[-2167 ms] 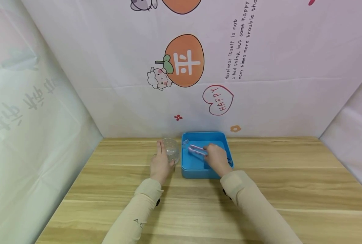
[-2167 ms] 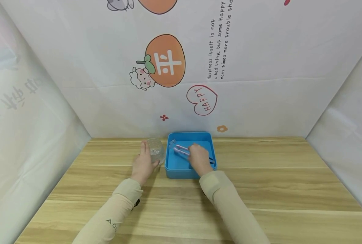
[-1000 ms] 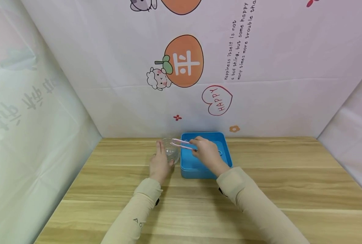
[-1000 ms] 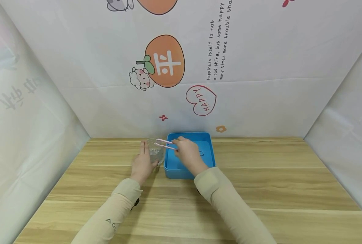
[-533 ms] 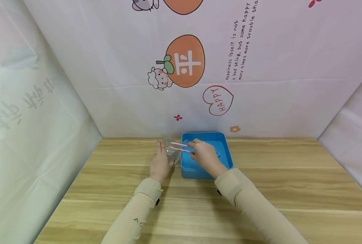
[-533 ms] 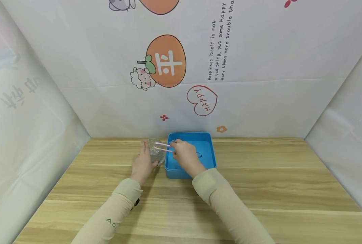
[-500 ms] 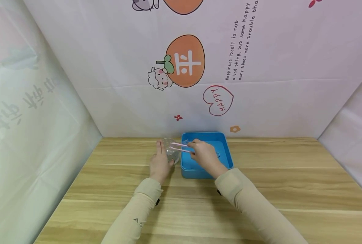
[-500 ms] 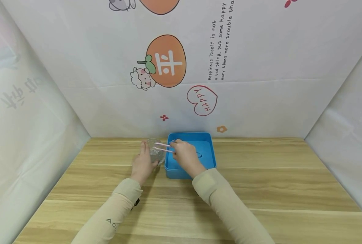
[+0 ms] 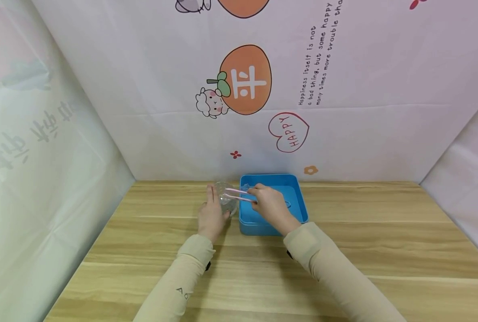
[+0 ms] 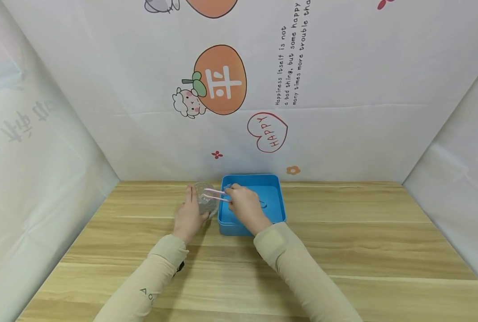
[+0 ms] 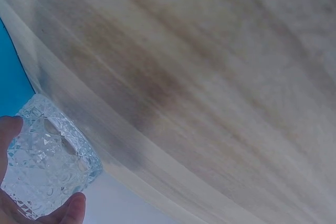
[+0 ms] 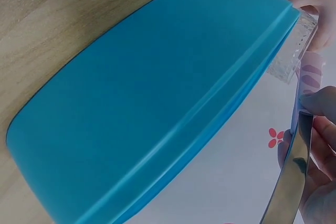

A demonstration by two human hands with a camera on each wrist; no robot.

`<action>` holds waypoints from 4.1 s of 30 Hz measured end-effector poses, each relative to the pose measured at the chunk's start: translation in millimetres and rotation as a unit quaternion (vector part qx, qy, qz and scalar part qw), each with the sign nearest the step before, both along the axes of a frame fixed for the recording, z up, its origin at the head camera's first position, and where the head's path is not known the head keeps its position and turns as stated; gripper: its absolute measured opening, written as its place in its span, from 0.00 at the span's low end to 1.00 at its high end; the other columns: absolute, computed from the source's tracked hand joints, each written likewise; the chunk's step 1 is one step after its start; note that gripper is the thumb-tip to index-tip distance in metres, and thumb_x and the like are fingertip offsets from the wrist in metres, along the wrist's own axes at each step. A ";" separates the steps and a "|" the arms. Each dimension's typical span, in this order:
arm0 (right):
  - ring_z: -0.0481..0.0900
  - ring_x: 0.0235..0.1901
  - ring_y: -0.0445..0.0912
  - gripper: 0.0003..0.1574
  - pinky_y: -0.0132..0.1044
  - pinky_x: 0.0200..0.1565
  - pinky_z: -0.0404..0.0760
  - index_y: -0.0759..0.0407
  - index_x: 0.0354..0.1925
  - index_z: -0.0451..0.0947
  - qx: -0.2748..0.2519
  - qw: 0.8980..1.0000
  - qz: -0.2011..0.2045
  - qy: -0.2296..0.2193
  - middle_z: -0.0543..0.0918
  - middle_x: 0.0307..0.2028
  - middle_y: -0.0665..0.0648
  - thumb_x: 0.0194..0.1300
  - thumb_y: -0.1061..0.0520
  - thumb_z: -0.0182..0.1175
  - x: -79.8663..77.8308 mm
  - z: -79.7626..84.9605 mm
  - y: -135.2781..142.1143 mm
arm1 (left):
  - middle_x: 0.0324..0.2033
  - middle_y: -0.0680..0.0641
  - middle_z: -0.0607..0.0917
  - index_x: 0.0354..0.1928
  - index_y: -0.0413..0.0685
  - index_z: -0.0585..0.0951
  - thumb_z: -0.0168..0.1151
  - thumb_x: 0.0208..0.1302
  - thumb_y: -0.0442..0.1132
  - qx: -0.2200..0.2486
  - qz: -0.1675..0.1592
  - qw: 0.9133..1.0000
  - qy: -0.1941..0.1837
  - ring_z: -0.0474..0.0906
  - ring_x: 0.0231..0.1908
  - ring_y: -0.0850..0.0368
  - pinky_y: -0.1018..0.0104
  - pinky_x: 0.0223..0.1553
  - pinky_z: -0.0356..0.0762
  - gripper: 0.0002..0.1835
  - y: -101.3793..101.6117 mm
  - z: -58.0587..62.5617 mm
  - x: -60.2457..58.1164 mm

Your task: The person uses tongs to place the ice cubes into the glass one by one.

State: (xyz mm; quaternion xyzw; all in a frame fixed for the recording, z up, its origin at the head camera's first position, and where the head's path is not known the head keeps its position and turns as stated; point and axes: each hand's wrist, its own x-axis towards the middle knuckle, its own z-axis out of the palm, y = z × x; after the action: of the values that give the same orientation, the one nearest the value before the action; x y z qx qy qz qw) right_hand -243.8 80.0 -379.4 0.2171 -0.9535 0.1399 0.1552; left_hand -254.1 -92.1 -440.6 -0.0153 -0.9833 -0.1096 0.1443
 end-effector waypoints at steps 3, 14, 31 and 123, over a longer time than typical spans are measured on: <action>0.84 0.34 0.48 0.19 0.37 0.34 0.85 0.59 0.47 0.84 0.001 1.000 0.000 0.003 0.85 0.42 0.57 0.54 0.61 0.69 -0.7 -0.6 0.5 | 0.72 0.38 0.59 0.72 0.35 0.53 0.70 0.53 0.52 -0.001 0.000 1.000 0.001 0.79 0.29 0.49 0.63 0.28 0.78 0.53 0.1 0.5 0.5; 0.84 0.34 0.47 0.21 0.37 0.35 0.85 0.59 0.48 0.83 -0.002 1.000 0.000 -0.007 0.85 0.43 0.57 0.54 0.60 0.70 -0.7 0.0 1.8 | 0.72 0.38 0.59 0.72 0.35 0.54 0.70 0.54 0.52 -0.003 0.003 1.000 -0.002 0.80 0.31 0.49 0.63 0.29 0.79 0.52 1.7 3.0 0.9; 0.84 0.39 0.49 0.23 0.38 0.34 0.85 0.61 0.50 0.82 -0.028 0.999 -0.019 0.009 0.84 0.45 0.58 0.54 0.60 0.70 -3.5 1.9 2.6 | 0.72 0.39 0.59 0.72 0.35 0.54 0.70 0.54 0.50 0.015 0.007 1.000 -0.015 0.81 0.35 0.45 0.59 0.32 0.80 0.51 2.6 6.0 2.4; 0.81 0.50 0.55 0.23 0.48 0.49 0.83 0.63 0.54 0.79 -0.002 0.984 -0.118 -0.135 0.81 0.53 0.63 0.59 0.63 0.65 -41.7 -39.4 20.8 | 0.72 0.39 0.58 0.73 0.36 0.52 0.69 0.55 0.53 0.001 0.015 1.000 -0.024 0.81 0.35 0.46 0.59 0.37 0.81 0.52 1.6 1.6 -2.9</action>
State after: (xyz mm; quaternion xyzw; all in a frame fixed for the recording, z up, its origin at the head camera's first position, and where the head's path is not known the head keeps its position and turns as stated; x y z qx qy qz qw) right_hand -285.5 100.8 -418.8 0.0823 -0.9843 0.1505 0.0407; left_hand -257.0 -90.5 -439.0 0.0019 -0.9866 -0.1088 0.1219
